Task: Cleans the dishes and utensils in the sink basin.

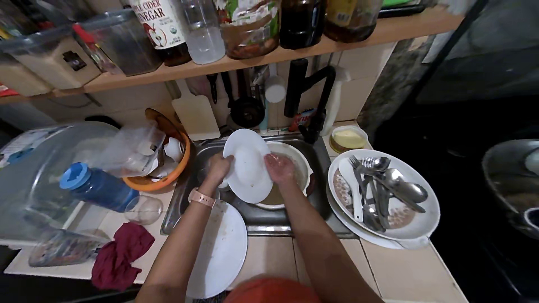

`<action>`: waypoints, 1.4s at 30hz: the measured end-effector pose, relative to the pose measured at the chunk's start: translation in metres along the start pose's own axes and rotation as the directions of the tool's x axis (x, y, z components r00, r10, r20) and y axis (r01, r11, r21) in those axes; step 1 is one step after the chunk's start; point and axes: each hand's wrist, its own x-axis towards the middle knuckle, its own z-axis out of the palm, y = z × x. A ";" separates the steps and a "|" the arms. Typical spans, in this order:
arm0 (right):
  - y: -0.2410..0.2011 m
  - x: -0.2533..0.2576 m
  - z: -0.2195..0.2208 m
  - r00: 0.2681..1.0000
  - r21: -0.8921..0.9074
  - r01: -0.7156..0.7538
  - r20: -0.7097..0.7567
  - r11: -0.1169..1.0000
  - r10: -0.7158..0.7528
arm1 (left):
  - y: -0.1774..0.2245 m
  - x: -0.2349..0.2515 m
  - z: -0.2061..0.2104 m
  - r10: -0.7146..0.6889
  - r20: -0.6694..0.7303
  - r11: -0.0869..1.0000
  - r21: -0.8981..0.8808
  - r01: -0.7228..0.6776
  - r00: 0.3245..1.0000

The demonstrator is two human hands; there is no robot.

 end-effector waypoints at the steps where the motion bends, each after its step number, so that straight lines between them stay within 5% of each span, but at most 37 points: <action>1: 0.002 -0.002 0.013 0.995 -0.058 -0.016 0.099 0.998 0.022 | 0.000 -0.001 0.003 0.008 0.009 1.000 -0.004 -0.008 1.000; 6: 0.015 -0.045 0.073 0.899 -0.517 0.163 0.428 0.840 0.089 | 0.004 -0.002 0.015 0.035 0.017 0.999 -0.032 -0.034 0.999; 10: 0.037 -0.091 0.057 0.813 -0.808 0.393 0.529 0.438 0.245 | 0.003 0.002 0.007 0.061 -0.058 0.996 -0.055 -0.065 0.996; 13: 0.048 -0.085 0.019 0.833 -0.854 0.521 0.510 0.007 0.214 | 0.006 0.000 -0.003 0.051 -0.093 0.996 -0.073 -0.058 0.994; 15: 0.038 -0.069 -0.005 0.881 -0.882 0.457 0.429 -0.117 0.199 | 0.003 0.001 -0.007 0.046 -0.100 0.996 -0.078 -0.054 0.994; 21: -0.003 -0.023 -0.040 1.000 -0.988 0.002 0.001 0.156 -0.007 | -0.011 0.007 -0.008 0.024 -0.142 0.994 -0.106 -0.039 0.990; 24: -0.013 -0.026 -0.043 0.929 -0.871 -0.243 -0.335 0.427 -0.155 | -0.014 0.009 -0.006 0.020 -0.149 0.999 -0.041 -0.026 0.989; 26: -0.013 -0.029 -0.039 0.873 -0.699 -0.261 -0.465 0.666 -0.146 | -0.016 0.009 -0.005 0.007 -0.135 1.000 0.015 -0.005 0.991; 28: -0.014 -0.020 -0.031 0.902 -0.375 -0.154 -0.432 0.914 -0.025 | -0.013 0.007 -0.003 -0.021 -0.116 1.000 0.018 0.023 0.993; 30: -0.009 -0.017 -0.009 0.964 -0.170 -0.108 -0.258 0.980 0.061 | -0.007 0.006 -0.001 -0.049 -0.102 0.999 0.008 0.050 0.994; 33: 0.008 -0.031 0.039 0.996 -0.295 -0.061 0.047 0.954 0.079 | -0.001 0.006 0.005 -0.059 -0.072 0.998 -0.020 0.058 0.996; 35: 0.021 -0.052 0.067 0.965 -0.485 0.049 0.250 0.873 0.085 | 0.001 0.003 0.008 -0.047 -0.038 0.998 -0.034 0.046 0.998; 37: 0.030 -0.063 0.078 0.881 -0.680 0.285 0.464 0.675 0.096 | 0.004 -0.001 0.012 -0.025 -0.015 0.998 -0.057 0.024 1.000; 40: 0.034 -0.049 0.069 0.809 -0.813 0.572 0.581 0.111 0.086 | 0.009 -0.009 0.010 -0.025 -0.009 0.993 -0.118 0.024 1.000; 42: 0.031 -0.028 0.044 0.877 -0.862 0.479 0.479 -0.166 0.046 | 0.011 -0.013 0.003 -0.060 -0.031 0.989 -0.140 0.056 0.998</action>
